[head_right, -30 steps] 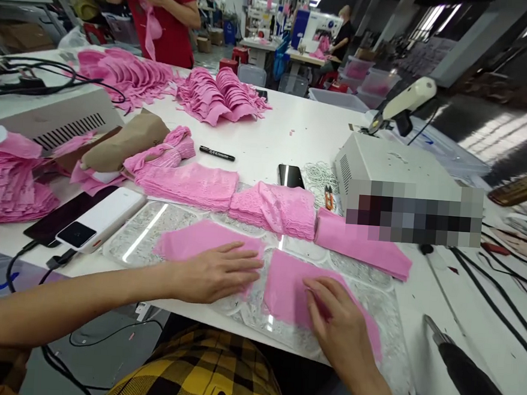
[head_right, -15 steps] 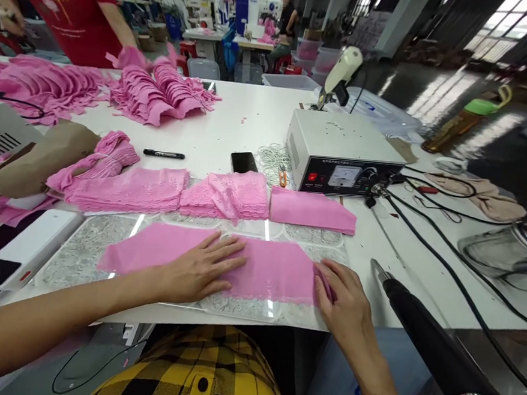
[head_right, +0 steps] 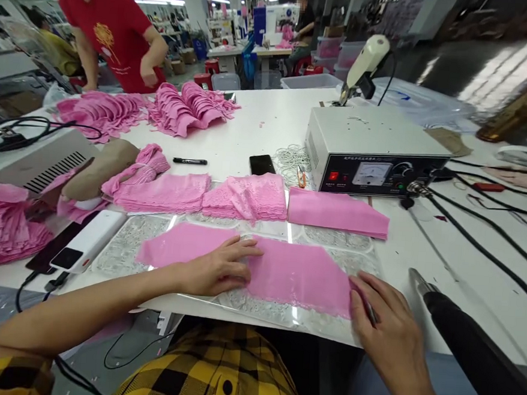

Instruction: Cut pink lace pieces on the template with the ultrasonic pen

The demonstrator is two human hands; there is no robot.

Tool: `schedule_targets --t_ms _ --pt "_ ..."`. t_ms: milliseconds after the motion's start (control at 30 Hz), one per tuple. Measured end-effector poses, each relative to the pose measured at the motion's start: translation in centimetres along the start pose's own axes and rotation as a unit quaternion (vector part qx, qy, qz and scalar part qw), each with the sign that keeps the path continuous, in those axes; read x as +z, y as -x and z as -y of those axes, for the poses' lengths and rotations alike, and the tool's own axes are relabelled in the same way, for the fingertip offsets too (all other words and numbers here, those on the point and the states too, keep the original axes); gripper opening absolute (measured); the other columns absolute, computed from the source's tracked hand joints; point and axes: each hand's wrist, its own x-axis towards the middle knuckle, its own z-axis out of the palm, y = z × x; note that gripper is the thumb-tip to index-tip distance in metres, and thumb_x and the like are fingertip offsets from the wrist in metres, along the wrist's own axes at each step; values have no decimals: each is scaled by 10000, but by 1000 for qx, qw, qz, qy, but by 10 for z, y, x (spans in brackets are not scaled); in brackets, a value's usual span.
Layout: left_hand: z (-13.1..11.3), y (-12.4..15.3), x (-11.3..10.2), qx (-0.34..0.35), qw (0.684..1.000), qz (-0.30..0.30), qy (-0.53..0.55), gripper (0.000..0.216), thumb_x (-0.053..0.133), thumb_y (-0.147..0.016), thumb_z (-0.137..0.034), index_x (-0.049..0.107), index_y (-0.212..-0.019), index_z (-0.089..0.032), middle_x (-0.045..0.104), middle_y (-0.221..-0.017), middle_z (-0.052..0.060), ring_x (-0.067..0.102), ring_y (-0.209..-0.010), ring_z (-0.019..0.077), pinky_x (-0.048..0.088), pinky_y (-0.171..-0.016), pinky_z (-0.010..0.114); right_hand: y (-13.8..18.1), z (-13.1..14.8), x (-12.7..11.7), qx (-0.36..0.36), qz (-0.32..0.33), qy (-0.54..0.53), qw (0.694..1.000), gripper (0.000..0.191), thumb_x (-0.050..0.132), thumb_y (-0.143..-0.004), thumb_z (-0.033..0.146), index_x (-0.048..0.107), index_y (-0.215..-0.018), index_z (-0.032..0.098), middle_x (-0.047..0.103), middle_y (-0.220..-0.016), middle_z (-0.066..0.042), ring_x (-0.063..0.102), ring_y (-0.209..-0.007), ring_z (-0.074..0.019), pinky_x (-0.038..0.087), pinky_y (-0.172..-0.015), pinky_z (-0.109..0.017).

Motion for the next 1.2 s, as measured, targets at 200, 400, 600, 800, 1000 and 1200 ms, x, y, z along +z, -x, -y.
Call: schedule_targets --t_ms 200,400,600,800,1000,1200 --pt "-1 -3 2 0 1000 -1 2 194 520 -986 -233 685 -905 -169 500 -1484 130 341 -1467 313 242 -1205 579 -1 1 -1 -28 -9 12 1000 277 477 -961 365 677 -1119 257 697 -1094 -58 655 -986 -230 544 -866 -403" --pt "-1 -1 -5 9 1000 4 -3 195 509 -969 -226 686 -917 -163 494 -1489 137 353 -1462 315 183 -1221 589 -2 2 1 -47 -30 13 998 238 523 -955 320 684 -1085 202 700 -1082 -63 658 -966 -213 537 -842 -350" --pt "-1 -5 -3 75 996 25 -38 299 447 -1023 -286 650 -1212 -174 523 -1473 120 416 -1432 244 96 -1259 505 -2 5 -9 -8 -71 -18 997 174 614 -906 233 695 -1058 211 713 -1056 -56 688 -941 -185 556 -887 -319" --pt "4 -31 -2 126 989 16 -80 352 412 -1032 -258 605 -1318 -184 544 -1460 90 429 -1422 223 136 -1261 440 17 8 -22 52 -75 -25 995 182 598 -902 180 703 -1044 224 724 -1033 -59 703 -928 -178 586 -852 -304" --pt "-5 -85 6 178 976 100 -72 475 371 -1052 -409 441 -1485 -228 340 -1596 70 245 -1513 251 61 -1260 494 37 21 -19 60 -95 -65 991 282 607 -871 88 699 -1089 241 693 -1084 -66 679 -1004 -179 580 -879 -312" --pt "4 -97 12 193 965 164 -70 515 390 -1045 -453 379 -1522 -256 273 -1618 47 185 -1526 242 -59 -1246 507 39 21 -14 42 -101 -53 993 299 604 -864 73 695 -1096 238 670 -1115 -78 658 -1049 -189 578 -891 -330"
